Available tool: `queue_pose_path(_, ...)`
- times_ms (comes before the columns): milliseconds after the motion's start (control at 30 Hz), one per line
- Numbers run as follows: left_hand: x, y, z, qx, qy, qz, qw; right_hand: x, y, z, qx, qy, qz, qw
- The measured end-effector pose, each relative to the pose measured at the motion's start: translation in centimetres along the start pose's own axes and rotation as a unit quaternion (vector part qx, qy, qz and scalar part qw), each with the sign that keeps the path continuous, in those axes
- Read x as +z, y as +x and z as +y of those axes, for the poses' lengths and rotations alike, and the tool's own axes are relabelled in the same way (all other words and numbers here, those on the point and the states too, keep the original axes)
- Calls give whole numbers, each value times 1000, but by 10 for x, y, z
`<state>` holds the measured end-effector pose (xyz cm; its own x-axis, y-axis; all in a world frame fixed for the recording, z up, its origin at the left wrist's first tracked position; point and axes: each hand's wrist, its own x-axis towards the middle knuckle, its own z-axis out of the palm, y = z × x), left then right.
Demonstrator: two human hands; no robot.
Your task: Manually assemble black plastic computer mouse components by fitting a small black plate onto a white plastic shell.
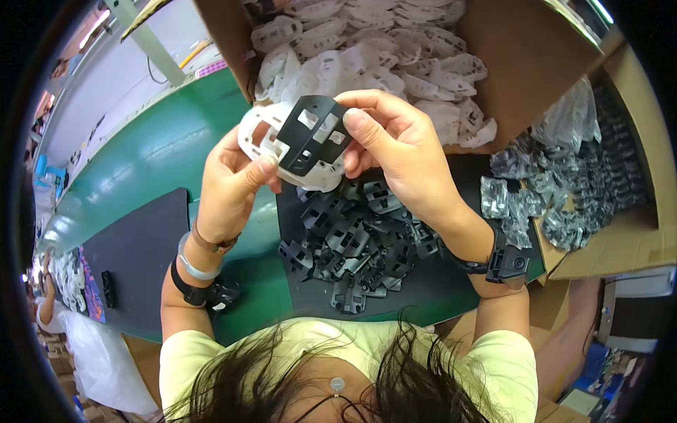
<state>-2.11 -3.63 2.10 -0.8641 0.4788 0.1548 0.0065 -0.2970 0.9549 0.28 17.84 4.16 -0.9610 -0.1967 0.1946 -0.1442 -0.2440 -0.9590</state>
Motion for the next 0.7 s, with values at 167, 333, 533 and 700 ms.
queue_pose_path(167, -4, 0, -3, 43, 6, 70, 997, 9, 6, 4, 22, -38, -28, 999)
queue_pose_path(333, -7, 4, -17, 38, 16, 10, 999, 18, 21, -12, -59, -237, -73, 967)
queue_pose_path(533, -9, 1, -19, 58, -14, 16, 998, 14, 9, -11, -85, -240, 8, 967)
queue_pose_path(700, 17, -3, -13, 77, -211, -14, 974, 13, -3, 2, 21, 84, 6, 996)
